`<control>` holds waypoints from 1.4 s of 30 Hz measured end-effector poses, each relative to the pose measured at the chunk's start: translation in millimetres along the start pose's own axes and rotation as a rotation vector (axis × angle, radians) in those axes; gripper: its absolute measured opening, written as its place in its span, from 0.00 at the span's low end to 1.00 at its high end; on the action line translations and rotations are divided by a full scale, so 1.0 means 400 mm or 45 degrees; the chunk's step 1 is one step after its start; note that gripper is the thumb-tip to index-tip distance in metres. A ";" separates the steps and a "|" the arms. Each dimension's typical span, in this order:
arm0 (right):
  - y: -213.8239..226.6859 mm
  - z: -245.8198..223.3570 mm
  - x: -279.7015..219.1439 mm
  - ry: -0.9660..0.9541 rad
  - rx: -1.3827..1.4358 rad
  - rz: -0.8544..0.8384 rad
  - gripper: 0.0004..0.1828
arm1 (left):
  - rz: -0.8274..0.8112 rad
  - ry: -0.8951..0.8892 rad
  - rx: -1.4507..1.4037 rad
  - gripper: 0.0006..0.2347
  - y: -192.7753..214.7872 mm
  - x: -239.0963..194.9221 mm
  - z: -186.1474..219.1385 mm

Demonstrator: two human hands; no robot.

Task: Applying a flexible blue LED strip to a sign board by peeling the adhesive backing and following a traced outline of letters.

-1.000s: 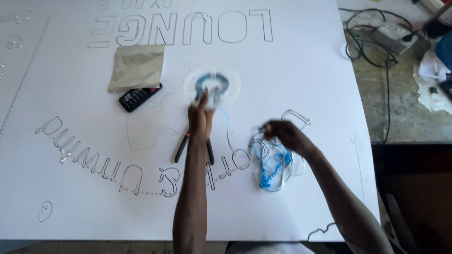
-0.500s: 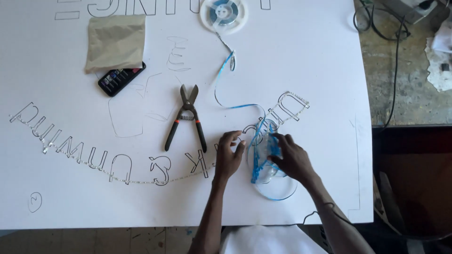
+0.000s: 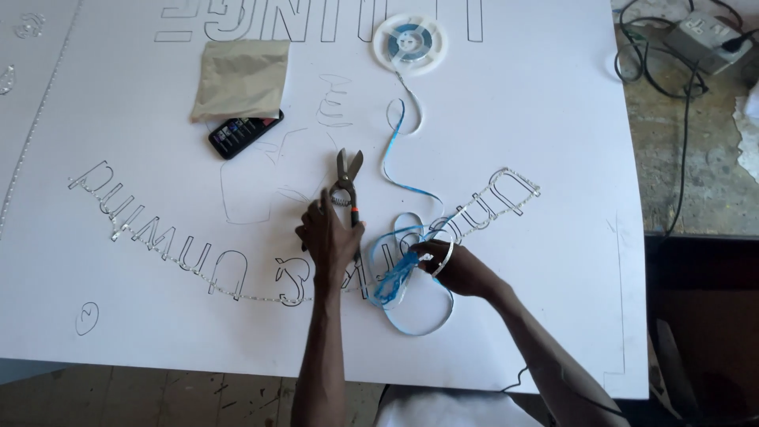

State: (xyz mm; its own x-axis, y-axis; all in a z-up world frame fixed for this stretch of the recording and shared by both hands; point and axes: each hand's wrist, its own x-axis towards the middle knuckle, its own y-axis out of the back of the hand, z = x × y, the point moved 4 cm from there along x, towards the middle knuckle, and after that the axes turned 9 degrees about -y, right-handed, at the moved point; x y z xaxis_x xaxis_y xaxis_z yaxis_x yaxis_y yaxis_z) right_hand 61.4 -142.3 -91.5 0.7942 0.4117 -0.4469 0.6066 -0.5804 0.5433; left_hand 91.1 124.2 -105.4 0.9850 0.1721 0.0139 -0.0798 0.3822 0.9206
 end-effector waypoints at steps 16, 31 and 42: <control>0.158 -0.027 -0.063 0.019 0.968 0.271 0.41 | 0.197 -0.594 -0.987 0.39 0.054 -0.042 0.289; 0.294 0.136 0.193 0.091 1.424 0.173 0.33 | -0.097 -0.092 -0.083 0.25 -0.174 -0.261 0.046; -0.104 0.044 0.010 0.443 0.298 -0.467 0.58 | 0.345 -0.105 -1.495 0.11 0.019 -0.043 0.167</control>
State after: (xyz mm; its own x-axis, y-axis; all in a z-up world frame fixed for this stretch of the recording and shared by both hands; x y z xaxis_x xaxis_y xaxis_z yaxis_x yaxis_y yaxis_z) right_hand 38.5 -128.8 -128.2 0.5218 0.8007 -0.2945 0.8527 -0.4797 0.2066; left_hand 83.7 63.6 -72.7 0.9182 0.3319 0.2160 -0.3334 0.9423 -0.0309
